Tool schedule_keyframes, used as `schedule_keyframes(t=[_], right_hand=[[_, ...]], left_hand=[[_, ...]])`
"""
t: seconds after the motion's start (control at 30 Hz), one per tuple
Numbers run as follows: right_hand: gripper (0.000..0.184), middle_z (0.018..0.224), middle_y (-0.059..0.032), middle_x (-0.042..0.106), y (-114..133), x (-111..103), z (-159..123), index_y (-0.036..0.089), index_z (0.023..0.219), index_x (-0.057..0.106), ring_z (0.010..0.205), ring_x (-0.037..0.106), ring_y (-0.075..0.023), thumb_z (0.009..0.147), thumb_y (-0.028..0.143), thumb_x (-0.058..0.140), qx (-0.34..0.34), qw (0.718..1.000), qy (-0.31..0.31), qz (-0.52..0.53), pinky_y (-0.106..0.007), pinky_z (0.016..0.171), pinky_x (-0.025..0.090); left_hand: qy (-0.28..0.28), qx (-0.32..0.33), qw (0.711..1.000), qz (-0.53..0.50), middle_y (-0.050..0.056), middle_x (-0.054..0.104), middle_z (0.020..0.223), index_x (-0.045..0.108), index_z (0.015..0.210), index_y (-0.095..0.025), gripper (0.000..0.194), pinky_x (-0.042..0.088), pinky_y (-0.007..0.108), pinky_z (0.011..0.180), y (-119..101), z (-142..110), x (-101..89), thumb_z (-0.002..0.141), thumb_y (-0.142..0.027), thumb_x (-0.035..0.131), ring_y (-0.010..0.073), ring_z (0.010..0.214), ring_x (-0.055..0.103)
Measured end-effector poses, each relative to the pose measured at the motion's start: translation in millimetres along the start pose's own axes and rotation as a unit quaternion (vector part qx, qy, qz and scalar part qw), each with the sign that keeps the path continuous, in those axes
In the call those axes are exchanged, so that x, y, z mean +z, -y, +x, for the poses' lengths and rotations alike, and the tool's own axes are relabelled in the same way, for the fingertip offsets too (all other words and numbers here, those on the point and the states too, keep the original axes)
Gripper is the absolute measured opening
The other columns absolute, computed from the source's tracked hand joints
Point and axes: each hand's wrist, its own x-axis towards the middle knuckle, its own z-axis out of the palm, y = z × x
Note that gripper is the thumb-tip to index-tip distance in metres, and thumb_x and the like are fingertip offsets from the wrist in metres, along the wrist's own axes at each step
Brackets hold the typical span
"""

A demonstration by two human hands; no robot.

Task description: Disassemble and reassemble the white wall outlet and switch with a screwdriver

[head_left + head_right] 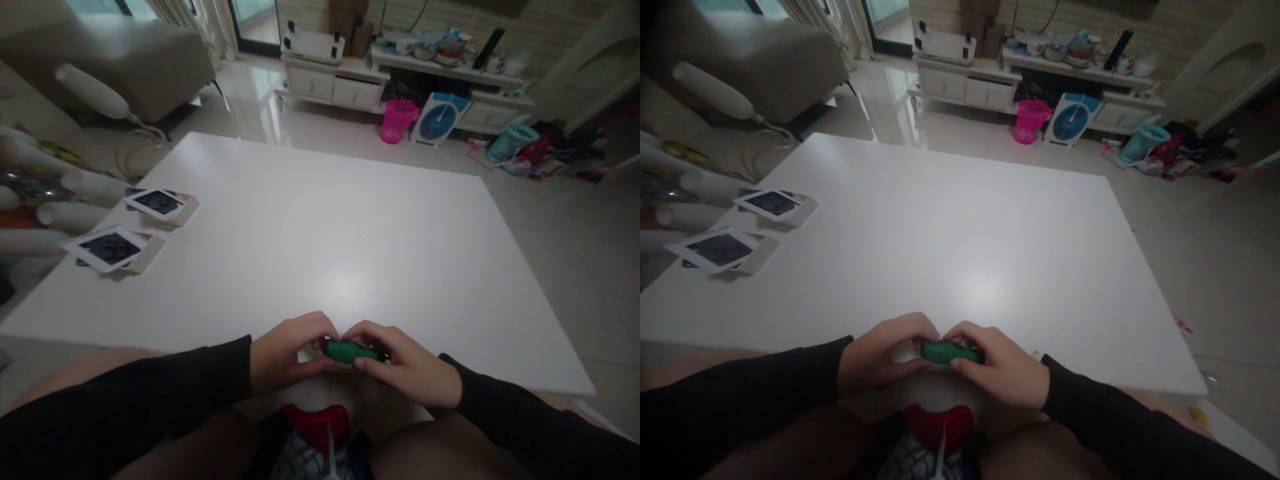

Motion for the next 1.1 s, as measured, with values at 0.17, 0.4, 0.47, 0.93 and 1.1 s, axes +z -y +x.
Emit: schedule_keyframes(t=[0.17, 0.4, 0.47, 0.93, 1.1], right_hand=[[0.028, 0.103, -0.0033, 0.072, -0.5, 3.2, 2.8, 0.022, 0.120, 0.065, 0.090, 0.062, -0.0191, 0.092, 0.022, 0.066, 0.011, 1.000, -0.006, 0.002, -0.033, 0.079, 0.048], [0.034, 0.101, -0.0030, 0.071, -5.0, 2.1, 5.2, 0.021, 0.115, 0.063, 0.087, 0.063, -0.0186, 0.082, 0.014, 0.066, 0.026, 1.000, -0.003, -0.004, -0.031, 0.075, 0.048], [0.030, 0.101, -0.0038, 0.072, -2.3, 1.4, 4.5, 0.021, 0.114, 0.064, 0.088, 0.065, -0.0196, 0.085, 0.015, 0.063, 0.028, 0.999, 0.001, -0.015, -0.031, 0.076, 0.050], [0.024, 0.102, -0.0056, 0.076, -17.5, 3.5, 1.5, 0.027, 0.115, 0.070, 0.087, 0.071, -0.0247, 0.094, 0.034, 0.063, 0.031, 0.996, -0.022, -0.087, -0.036, 0.077, 0.059], [0.024, 0.100, -0.0066, 0.076, -14.9, 3.4, 1.9, 0.026, 0.115, 0.070, 0.084, 0.070, -0.0246, 0.096, 0.035, 0.058, 0.038, 0.996, -0.010, -0.085, -0.036, 0.075, 0.058]], left_hand=[[0.024, 0.040, 0.998, 0.031, 0.008, 0.071, 0.107, 0.068, 0.116, -0.021, 0.017, 0.055, 0.029, 0.081, 7.5, -2.4, -3.6, 0.102, -0.024, 0.061, 0.0183, 0.094, 0.069], [0.012, 0.080, 0.989, 0.120, 0.009, 0.076, 0.114, 0.071, 0.122, -0.024, 0.025, 0.059, 0.029, 0.083, 25.4, -4.0, -11.3, 0.108, -0.032, 0.051, 0.0193, 0.098, 0.074], [0.015, 0.083, 0.987, 0.136, 0.010, 0.077, 0.114, 0.072, 0.119, -0.023, 0.026, 0.060, 0.029, 0.082, 26.1, -3.2, -12.8, 0.108, -0.034, 0.051, 0.0193, 0.097, 0.075], [0.026, 0.078, 0.982, 0.170, 0.009, 0.079, 0.110, 0.067, 0.106, -0.019, 0.034, 0.058, 0.027, 0.084, 31.8, -1.9, -10.4, 0.110, -0.045, 0.046, 0.0188, 0.100, 0.076], [0.032, 0.072, 0.980, 0.182, 0.008, 0.079, 0.108, 0.065, 0.105, -0.020, 0.031, 0.057, 0.027, 0.082, 32.9, -2.6, -9.1, 0.110, -0.045, 0.047, 0.0184, 0.099, 0.077]])
